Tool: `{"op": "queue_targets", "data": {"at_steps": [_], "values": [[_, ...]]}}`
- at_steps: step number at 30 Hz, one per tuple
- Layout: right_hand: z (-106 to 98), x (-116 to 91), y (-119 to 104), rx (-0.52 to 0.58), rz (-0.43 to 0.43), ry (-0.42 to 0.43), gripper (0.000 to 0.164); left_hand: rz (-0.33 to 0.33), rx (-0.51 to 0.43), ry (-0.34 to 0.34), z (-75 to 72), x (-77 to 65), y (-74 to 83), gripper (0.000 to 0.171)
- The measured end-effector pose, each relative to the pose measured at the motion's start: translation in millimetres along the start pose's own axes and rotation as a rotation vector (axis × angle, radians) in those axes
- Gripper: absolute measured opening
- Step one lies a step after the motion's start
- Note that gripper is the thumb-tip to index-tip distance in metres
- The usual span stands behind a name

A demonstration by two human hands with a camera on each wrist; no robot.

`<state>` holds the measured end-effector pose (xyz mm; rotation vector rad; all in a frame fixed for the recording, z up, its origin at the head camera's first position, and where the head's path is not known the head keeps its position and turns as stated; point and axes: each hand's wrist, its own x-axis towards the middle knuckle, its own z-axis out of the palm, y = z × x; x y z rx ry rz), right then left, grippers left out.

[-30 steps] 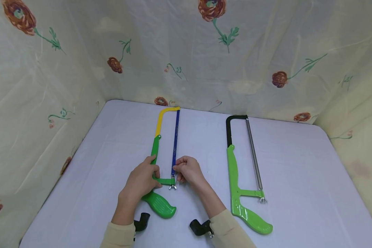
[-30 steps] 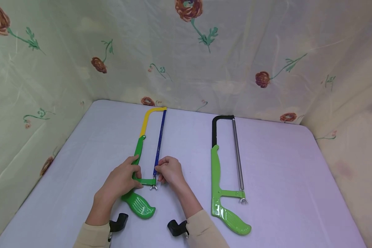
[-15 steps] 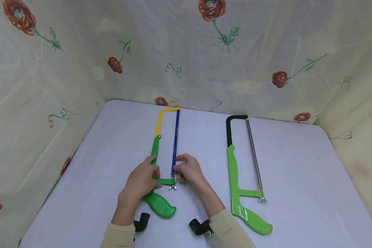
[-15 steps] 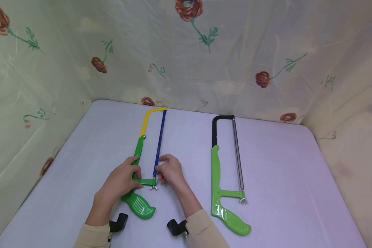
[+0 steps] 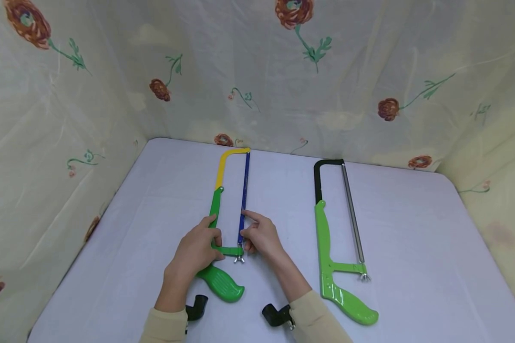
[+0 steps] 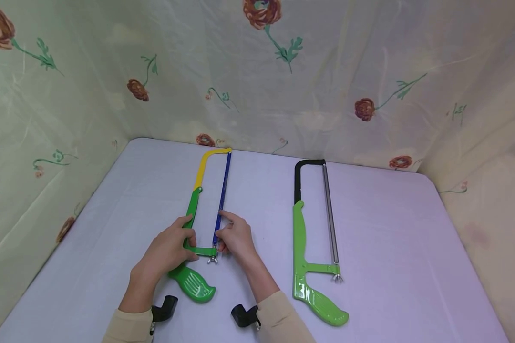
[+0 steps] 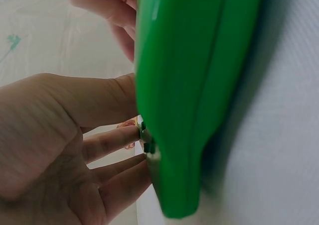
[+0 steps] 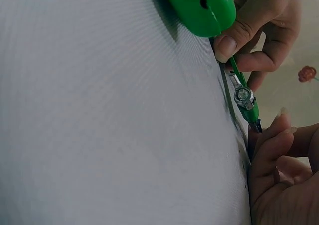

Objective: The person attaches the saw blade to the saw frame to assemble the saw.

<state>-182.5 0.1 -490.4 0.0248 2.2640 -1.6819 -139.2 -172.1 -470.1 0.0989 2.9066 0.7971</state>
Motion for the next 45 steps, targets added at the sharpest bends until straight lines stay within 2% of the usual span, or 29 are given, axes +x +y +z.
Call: {"op": "queue_targets", "data": {"at_steps": [11,19,23,28,37,41,45], "values": [[-0.4,-0.4,-1.0,-0.002,-0.008,-0.019,0.059,-0.003,-0.004,-0.004,-0.9,-0.6,-0.6,0.023],[-2.0,-3.8,0.3,-0.245,-0.068,0.047,0.053,-0.006,-0.005,-0.007,0.0,0.4,0.5,0.022],[-2.9,-8.3,1.5,-0.295,-0.101,0.061,0.05,-0.01,0.002,-0.012,0.0,1.3,0.7,0.023],[-3.0,-13.6,4.9,-0.32,-0.13,0.068,0.038,-0.028,0.005,-0.017,0.2,1.1,1.3,0.023],[-3.8,-19.3,5.5,-0.341,-0.134,0.064,0.006,-0.019,-0.009,-0.01,1.2,0.1,2.1,0.022],[-4.9,-23.6,3.9,-0.409,-0.166,0.043,0.009,-0.021,-0.01,-0.01,2.2,0.1,1.4,0.023],[-7.6,-31.0,0.9,-0.433,-0.162,-0.036,0.014,-0.03,-0.002,-0.015,1.7,-0.1,1.8,0.023]]}}
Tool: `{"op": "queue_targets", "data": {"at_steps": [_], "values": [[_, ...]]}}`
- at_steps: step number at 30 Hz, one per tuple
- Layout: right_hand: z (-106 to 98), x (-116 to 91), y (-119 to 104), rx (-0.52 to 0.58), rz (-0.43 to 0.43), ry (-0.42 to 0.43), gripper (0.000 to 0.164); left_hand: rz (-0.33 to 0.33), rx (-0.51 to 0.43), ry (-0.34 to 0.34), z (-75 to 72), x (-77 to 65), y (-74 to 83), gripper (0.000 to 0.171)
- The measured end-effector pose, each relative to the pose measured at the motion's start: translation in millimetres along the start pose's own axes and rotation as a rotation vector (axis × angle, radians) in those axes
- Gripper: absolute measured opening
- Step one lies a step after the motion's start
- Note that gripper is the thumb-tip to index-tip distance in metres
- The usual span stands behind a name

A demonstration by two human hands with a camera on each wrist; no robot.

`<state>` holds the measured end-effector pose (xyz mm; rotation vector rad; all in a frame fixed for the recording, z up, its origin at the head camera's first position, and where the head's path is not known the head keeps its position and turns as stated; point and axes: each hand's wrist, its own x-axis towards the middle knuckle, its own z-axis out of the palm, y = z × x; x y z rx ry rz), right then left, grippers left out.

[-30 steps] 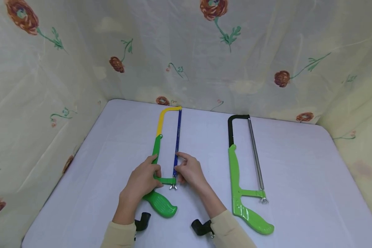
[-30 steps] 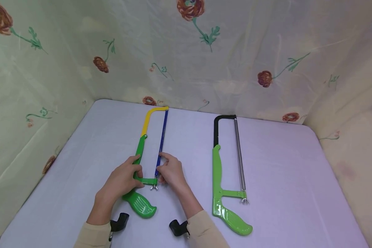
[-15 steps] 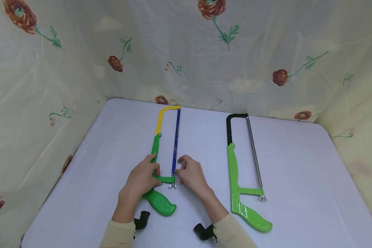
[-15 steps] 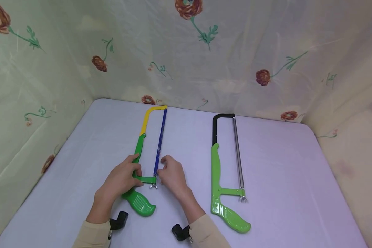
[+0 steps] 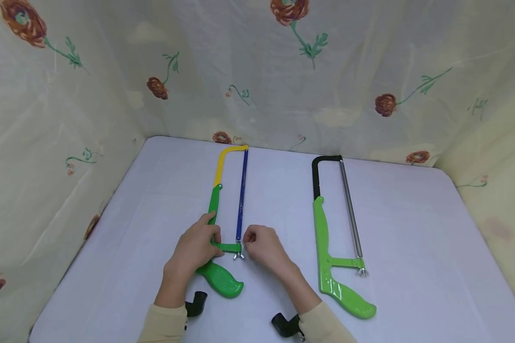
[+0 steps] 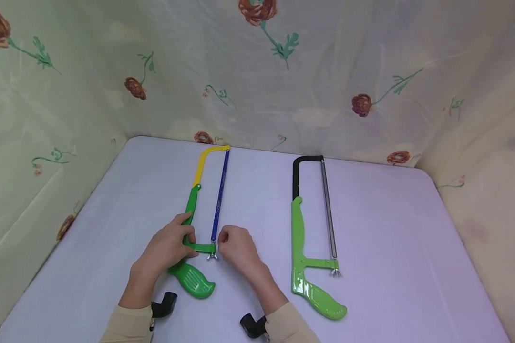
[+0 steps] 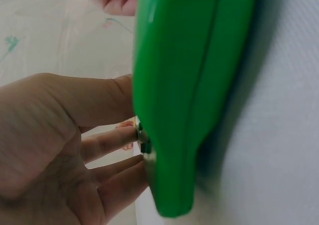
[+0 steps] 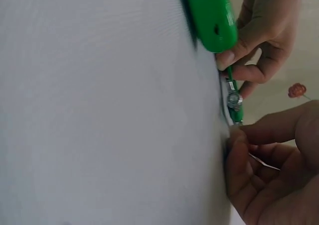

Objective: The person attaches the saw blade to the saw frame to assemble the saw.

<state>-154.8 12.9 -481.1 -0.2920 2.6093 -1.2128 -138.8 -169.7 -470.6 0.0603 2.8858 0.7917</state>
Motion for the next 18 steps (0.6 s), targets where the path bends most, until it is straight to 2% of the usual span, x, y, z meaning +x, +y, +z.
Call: {"op": "queue_targets", "data": {"at_steps": [4,8,18], "values": [[-4.9,-8.2,-0.1,0.007,0.0,-0.092,0.014,0.002,0.008,-0.002,-0.3,0.0,2.5,0.023],[-8.0,-13.3,-0.7,0.014,-0.004,-0.147,0.013,0.003,0.007,-0.003,-0.6,1.1,3.3,0.023],[-8.7,-18.4,-0.5,-0.013,-0.016,-0.191,0.014,0.006,0.006,-0.01,-0.8,-0.8,2.1,0.023]]}}
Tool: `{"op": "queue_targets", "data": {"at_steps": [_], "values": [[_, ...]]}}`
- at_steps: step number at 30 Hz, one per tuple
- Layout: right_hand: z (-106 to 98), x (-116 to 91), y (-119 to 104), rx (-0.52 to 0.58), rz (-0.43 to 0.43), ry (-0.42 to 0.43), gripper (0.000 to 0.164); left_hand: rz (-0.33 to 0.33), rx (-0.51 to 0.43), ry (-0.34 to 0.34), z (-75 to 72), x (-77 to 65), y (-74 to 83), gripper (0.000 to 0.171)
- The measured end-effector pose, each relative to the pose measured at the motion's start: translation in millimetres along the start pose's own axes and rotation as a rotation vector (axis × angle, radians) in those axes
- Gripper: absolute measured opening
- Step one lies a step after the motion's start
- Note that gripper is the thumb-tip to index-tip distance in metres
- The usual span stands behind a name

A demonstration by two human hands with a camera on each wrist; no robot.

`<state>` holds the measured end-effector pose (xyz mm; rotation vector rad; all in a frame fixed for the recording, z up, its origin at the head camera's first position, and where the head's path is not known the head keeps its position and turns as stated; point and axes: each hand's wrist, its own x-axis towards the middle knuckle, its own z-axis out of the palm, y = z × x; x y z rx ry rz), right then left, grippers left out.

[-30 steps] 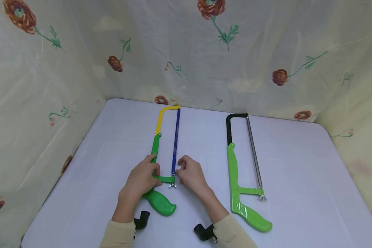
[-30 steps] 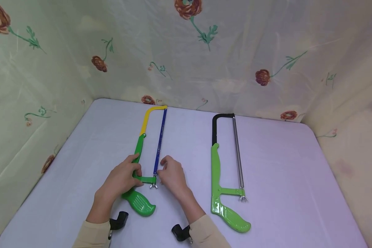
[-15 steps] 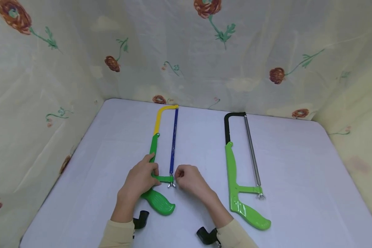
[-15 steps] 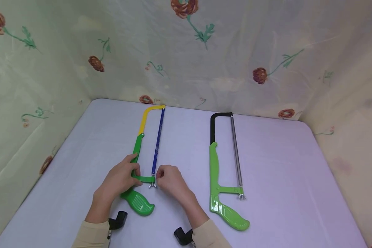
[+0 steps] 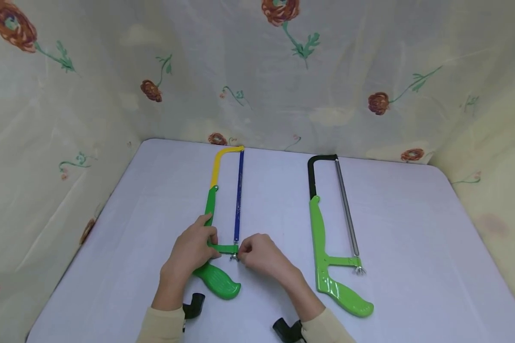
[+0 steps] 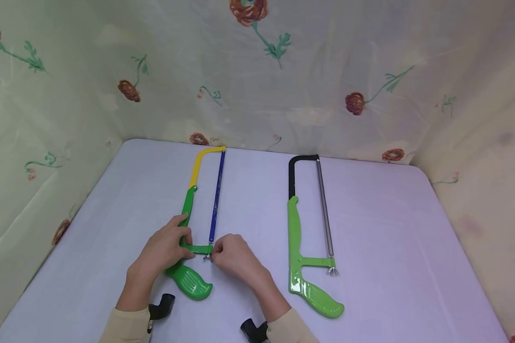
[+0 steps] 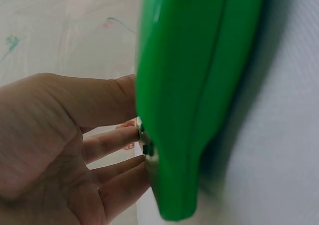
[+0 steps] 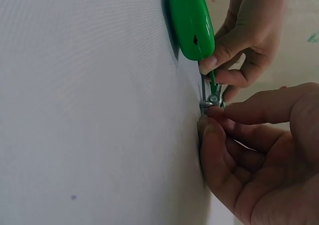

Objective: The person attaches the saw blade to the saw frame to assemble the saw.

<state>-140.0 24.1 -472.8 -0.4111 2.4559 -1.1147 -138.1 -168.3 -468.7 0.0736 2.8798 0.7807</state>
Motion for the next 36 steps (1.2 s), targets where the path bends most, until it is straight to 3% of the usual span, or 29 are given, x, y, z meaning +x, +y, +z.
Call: {"op": "queue_targets", "data": {"at_steps": [6,15,23,30,36], "values": [[2.3,-0.5,-0.3,0.003,-0.009,0.011,0.016,0.003,-0.007,0.002,-0.1,-1.4,-0.3,0.023],[12.2,-1.6,-3.3,0.022,0.036,0.067,0.032,0.031,-0.012,0.013,-0.1,-3.6,-1.2,0.023],[22.5,-3.4,-10.2,-0.085,0.047,0.176,0.038,0.073,0.033,0.0,0.7,-4.7,1.2,0.021],[20.5,-5.5,-9.1,-0.07,0.047,0.171,0.036,0.105,0.1,0.039,7.5,-2.5,4.0,0.02],[17.0,-6.3,-6.0,-0.027,0.041,0.145,0.035,0.124,0.092,0.062,9.6,-1.8,3.0,0.021]]}}
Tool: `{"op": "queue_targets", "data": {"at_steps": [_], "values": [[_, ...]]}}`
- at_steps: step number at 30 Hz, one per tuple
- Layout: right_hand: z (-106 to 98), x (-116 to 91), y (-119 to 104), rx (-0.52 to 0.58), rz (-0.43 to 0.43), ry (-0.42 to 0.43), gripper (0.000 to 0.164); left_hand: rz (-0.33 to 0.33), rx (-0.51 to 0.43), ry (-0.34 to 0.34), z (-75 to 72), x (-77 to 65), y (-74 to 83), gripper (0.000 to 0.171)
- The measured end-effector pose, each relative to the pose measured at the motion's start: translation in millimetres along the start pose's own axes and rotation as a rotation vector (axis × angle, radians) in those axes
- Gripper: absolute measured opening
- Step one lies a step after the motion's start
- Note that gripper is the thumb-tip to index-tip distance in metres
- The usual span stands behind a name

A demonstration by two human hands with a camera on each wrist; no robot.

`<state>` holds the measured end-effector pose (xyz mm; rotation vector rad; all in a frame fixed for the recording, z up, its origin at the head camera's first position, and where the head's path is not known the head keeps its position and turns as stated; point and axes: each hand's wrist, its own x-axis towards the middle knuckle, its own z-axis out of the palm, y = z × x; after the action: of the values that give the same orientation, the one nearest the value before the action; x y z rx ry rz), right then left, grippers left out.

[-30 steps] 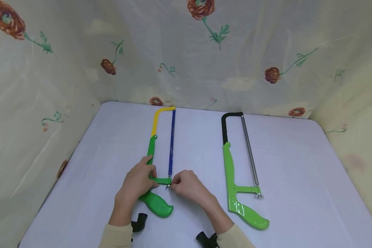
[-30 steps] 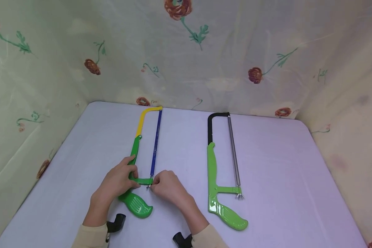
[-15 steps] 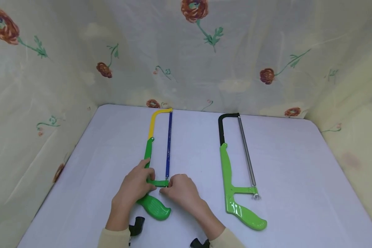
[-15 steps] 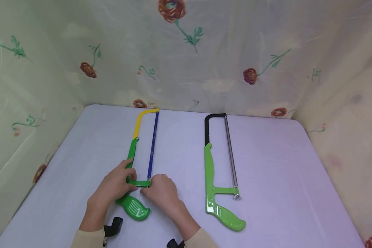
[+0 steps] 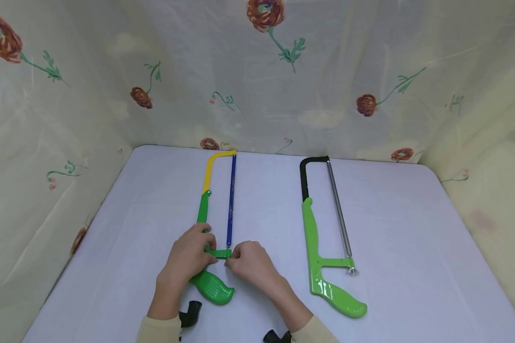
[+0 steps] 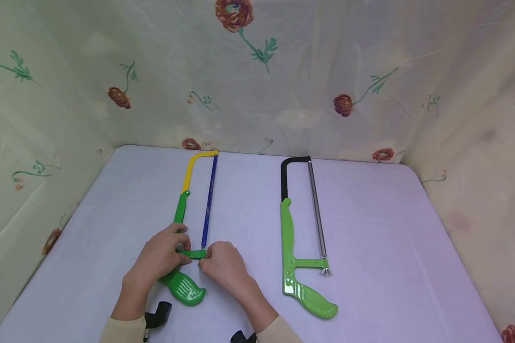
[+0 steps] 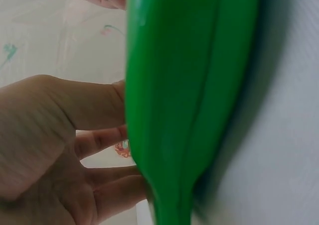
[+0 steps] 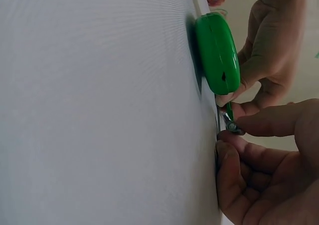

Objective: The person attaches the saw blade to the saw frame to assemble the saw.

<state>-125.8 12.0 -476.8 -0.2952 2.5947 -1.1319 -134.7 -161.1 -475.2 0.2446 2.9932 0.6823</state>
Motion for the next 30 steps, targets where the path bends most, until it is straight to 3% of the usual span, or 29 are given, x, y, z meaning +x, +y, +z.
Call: {"op": "queue_targets", "data": {"at_steps": [9,17,30], "values": [[-2.1,1.0,2.5,0.038,0.0,-0.041,0.017,-0.032,-0.031,-0.025,-3.6,-0.7,0.0,0.021],[-2.4,1.7,3.2,0.039,-0.007,-0.026,0.008,-0.036,-0.056,-0.035,-6.2,0.5,1.2,0.02],[-3.5,1.8,1.8,0.048,0.01,-0.068,0.027,-0.022,-0.048,-0.04,-6.6,-0.1,-0.1,0.019]]}}
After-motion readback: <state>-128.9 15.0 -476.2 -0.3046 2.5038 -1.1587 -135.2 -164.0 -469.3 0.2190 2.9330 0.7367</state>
